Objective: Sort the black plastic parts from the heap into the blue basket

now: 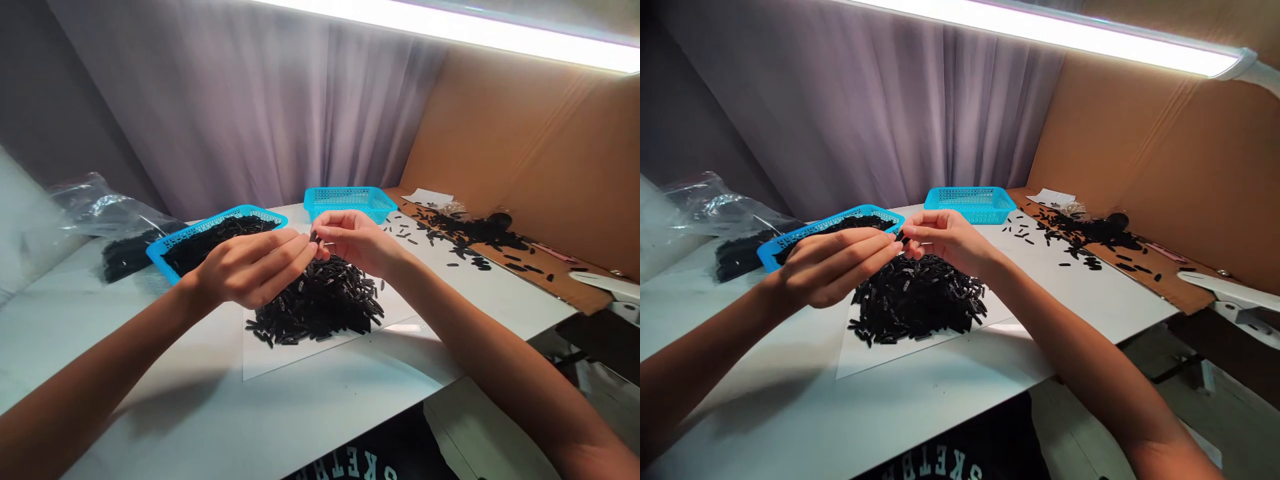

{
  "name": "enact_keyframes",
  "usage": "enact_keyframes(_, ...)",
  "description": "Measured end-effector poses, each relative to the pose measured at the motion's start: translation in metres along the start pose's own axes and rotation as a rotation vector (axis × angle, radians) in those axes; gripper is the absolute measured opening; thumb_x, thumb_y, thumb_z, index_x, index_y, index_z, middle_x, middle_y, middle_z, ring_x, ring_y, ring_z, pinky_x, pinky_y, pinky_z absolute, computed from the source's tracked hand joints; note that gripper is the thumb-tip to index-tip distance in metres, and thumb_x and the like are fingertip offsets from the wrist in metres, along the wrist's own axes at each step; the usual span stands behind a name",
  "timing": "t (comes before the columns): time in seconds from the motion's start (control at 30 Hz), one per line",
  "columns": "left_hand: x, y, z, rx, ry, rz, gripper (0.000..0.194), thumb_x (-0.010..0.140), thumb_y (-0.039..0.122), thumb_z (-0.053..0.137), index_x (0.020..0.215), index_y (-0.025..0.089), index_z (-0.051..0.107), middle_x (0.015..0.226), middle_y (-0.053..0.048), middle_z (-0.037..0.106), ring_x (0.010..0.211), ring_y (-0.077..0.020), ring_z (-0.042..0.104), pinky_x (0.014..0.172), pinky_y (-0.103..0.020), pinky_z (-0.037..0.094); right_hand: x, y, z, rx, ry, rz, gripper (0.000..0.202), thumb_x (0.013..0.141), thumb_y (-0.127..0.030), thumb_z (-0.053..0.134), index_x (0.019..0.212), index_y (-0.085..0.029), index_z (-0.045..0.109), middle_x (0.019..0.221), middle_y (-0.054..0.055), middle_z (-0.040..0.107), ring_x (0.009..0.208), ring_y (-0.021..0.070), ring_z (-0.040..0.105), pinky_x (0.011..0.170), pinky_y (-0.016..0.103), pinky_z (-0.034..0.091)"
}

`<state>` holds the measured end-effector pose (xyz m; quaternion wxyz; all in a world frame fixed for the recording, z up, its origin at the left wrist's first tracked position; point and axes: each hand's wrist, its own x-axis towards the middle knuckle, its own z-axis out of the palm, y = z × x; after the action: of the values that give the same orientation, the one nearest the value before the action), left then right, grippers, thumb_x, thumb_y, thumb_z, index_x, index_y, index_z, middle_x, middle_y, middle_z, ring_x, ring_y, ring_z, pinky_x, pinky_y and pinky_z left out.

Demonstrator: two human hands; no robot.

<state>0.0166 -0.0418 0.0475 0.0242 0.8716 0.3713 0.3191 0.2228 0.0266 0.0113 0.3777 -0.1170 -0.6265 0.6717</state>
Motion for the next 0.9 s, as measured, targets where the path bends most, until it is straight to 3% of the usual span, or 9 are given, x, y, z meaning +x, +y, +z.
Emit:
enact_keyframes(0.17,0.002,-0.002,-0.001,-0.067,0.026,0.024,0.011,0.082,0.036,0.072,0.089,0.029,0.078,0.091,-0.007,0.075,0.094,-0.0297,0.073,0.095,-0.051,0.057,0.000,-0.001,0.000,0.022,-0.021,-0.004,0.017,0.078,-0.027,0.081,0.081,-0.014,0.071,0.065,0.000,0.067,0.061,0.0092,0.062,0.063,0.021,0.052)
enact_keyframes(0.4,0.002,-0.005,-0.003,0.007,-0.061,0.050,0.015,0.086,0.033,0.066,0.091,0.030,0.079,0.095,-0.007,0.076,0.098,-0.0307,0.073,0.094,-0.051,0.058,0.000,-0.003,-0.002,-0.001,-0.035,0.023,0.018,0.076,-0.026,0.082,0.078,-0.014,0.068,0.060,-0.001,0.065,0.059,0.0096,0.062,0.063,0.023,0.053)
enact_keyframes(0.6,0.000,-0.012,-0.003,-0.001,-0.060,0.061,0.015,0.085,0.029,0.069,0.096,0.031,0.078,0.096,-0.006,0.075,0.097,-0.0298,0.073,0.091,-0.049,0.060,-0.001,-0.004,-0.004,0.010,-0.032,0.044,0.016,0.075,-0.024,0.082,0.076,-0.013,0.070,0.060,0.000,0.067,0.059,0.0098,0.064,0.064,0.022,0.054)
enact_keyframes(0.73,-0.002,-0.017,-0.003,0.012,0.031,0.099,0.013,0.084,0.026,0.069,0.093,0.032,0.078,0.095,-0.005,0.076,0.095,-0.0271,0.071,0.094,-0.048,0.057,0.000,-0.005,-0.007,0.002,0.015,0.022,0.017,0.073,-0.023,0.084,0.074,-0.013,0.071,0.065,0.001,0.070,0.061,0.0096,0.066,0.065,0.022,0.055)
enact_keyframes(0.9,-0.005,-0.023,0.007,-0.072,0.325,-0.028,0.007,0.083,0.036,0.074,0.089,0.033,0.077,0.094,-0.001,0.077,0.095,-0.0238,0.067,0.095,-0.044,0.053,0.002,-0.004,-0.010,-0.026,0.153,-0.036,0.021,0.070,-0.028,0.087,0.073,-0.015,0.070,0.070,0.001,0.072,0.061,0.0096,0.065,0.067,0.025,0.055)
